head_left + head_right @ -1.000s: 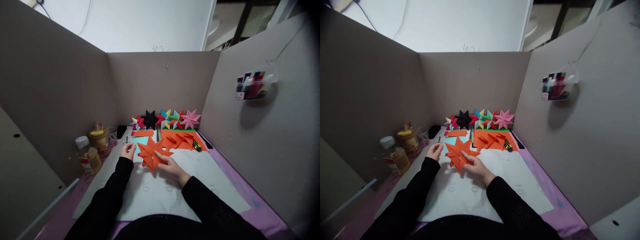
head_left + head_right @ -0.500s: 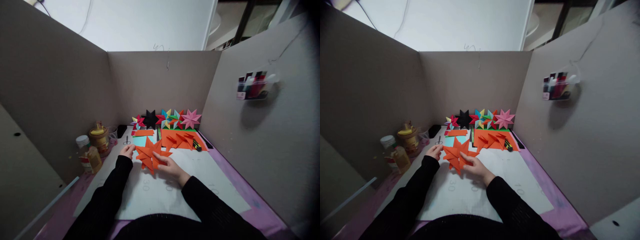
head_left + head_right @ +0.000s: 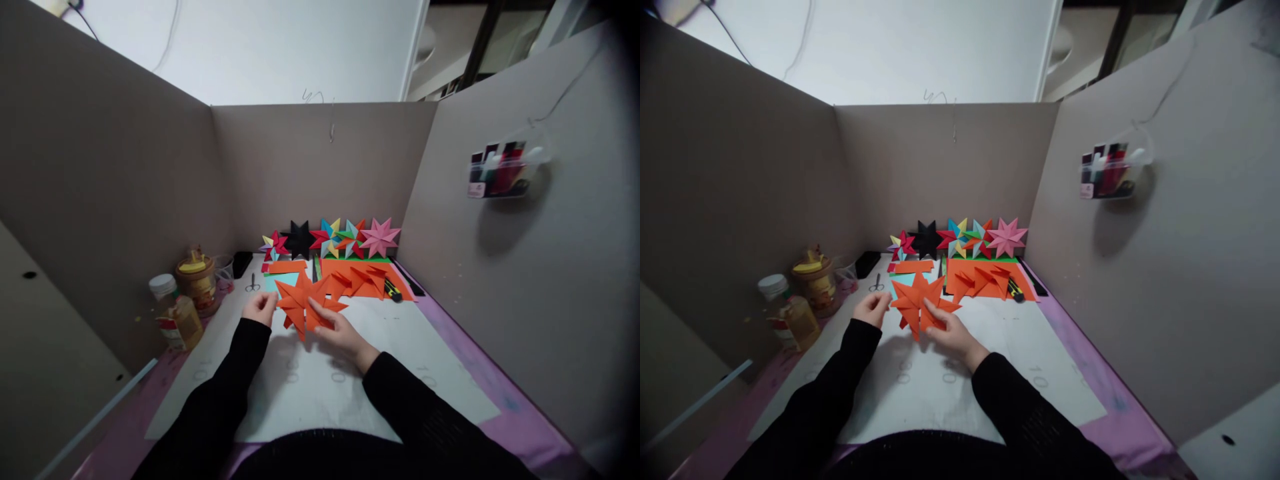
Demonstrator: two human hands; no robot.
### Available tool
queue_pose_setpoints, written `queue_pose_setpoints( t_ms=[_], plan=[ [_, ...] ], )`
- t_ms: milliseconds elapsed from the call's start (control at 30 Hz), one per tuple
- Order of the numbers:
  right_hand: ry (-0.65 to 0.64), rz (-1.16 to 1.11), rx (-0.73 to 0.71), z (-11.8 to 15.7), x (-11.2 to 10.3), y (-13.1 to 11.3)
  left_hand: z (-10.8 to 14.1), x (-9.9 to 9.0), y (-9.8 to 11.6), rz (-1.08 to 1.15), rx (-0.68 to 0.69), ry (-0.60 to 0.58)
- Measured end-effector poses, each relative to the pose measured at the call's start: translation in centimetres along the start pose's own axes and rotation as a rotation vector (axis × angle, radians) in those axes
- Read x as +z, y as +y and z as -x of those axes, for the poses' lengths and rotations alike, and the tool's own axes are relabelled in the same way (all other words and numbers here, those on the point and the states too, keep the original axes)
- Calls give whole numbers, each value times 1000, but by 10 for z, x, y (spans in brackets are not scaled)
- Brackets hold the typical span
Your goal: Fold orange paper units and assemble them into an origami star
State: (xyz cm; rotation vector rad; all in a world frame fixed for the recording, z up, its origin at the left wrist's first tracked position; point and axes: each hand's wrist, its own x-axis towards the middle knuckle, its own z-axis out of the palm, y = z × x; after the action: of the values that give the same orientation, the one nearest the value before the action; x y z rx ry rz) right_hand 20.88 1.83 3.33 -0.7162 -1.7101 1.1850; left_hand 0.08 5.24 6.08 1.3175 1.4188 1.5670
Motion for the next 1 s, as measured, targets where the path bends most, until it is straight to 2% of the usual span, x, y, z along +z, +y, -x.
queue_pose_setpoints(
  t_ms=[67,100,167,367,700,900,1000],
  plan=[
    [8,40,-19,0,2,-2,11,7,2,-84,-100,-207],
    [9,64,-26,0,3,-3,16,10,2,-83,-137,-258],
    [2,106,-28,1,6,-6,22,17,0,-40,-183,-281],
    [-21,161,-15,2,11,-8,23,29,-14,171,-301,-206],
    [-54,137,-21,2,12,-7,24,32,-17,268,-379,-231],
    [-60,112,-5,3,10,-11,22,33,-21,335,-356,-213],
    [-59,101,-11,3,10,-9,22,32,-20,341,-339,-241]
  ],
)
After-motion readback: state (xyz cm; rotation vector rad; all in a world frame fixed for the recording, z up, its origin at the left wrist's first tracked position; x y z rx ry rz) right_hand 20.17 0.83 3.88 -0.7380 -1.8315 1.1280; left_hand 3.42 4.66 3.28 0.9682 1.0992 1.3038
